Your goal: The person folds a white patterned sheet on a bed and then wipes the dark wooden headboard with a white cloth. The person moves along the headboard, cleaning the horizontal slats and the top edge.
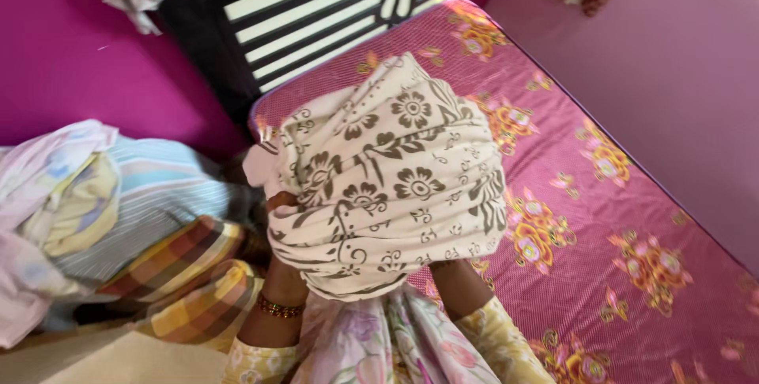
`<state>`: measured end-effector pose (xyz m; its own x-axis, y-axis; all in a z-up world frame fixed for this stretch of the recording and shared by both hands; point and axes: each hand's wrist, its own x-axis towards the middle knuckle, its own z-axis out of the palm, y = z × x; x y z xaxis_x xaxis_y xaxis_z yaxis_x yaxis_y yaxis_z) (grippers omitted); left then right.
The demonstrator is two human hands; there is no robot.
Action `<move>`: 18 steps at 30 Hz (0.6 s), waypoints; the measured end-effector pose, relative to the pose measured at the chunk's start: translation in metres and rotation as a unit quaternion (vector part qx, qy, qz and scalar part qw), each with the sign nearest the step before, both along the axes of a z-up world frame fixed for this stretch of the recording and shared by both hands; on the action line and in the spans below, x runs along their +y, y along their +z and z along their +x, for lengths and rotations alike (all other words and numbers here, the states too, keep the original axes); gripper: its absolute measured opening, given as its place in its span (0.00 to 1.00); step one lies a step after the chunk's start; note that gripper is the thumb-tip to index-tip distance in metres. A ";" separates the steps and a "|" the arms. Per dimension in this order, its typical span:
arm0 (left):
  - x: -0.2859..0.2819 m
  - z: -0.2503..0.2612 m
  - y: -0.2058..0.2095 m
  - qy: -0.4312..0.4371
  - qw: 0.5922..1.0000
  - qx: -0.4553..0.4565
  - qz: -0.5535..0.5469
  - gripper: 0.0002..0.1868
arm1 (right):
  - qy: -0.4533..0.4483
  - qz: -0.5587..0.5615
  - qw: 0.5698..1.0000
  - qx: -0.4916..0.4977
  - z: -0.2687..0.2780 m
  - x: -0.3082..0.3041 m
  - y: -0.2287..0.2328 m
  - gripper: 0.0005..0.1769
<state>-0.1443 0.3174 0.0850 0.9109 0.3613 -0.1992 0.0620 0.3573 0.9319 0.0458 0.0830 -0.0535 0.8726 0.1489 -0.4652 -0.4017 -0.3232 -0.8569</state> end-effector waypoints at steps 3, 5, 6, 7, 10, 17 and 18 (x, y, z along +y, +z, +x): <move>0.012 -0.005 0.001 0.008 0.999 0.005 0.031 0.39 | 0.027 0.000 1.000 0.011 -0.004 0.022 -0.002 0.68; 0.024 -0.007 0.004 0.018 0.998 0.010 0.059 0.39 | 0.047 0.003 0.999 0.023 -0.006 0.037 -0.004 0.67; 0.035 -0.007 0.006 0.027 0.997 0.010 0.073 0.40 | 0.056 0.005 0.998 0.027 -0.005 0.047 -0.004 0.67; 0.048 -0.008 0.009 0.038 0.995 0.014 0.091 0.40 | 0.066 0.006 0.997 0.030 -0.005 0.057 -0.005 0.67; 0.090 -0.015 0.017 0.084 0.987 0.028 0.137 0.41 | 0.100 0.012 0.994 0.036 0.000 0.094 -0.005 0.67; 0.200 -0.070 0.023 0.230 0.933 0.128 0.247 0.43 | 0.215 0.022 0.974 0.061 0.002 0.211 -0.005 0.67; 0.217 -0.081 0.022 0.252 0.920 0.148 0.263 0.44 | 0.233 0.022 0.970 0.064 0.001 0.233 -0.006 0.67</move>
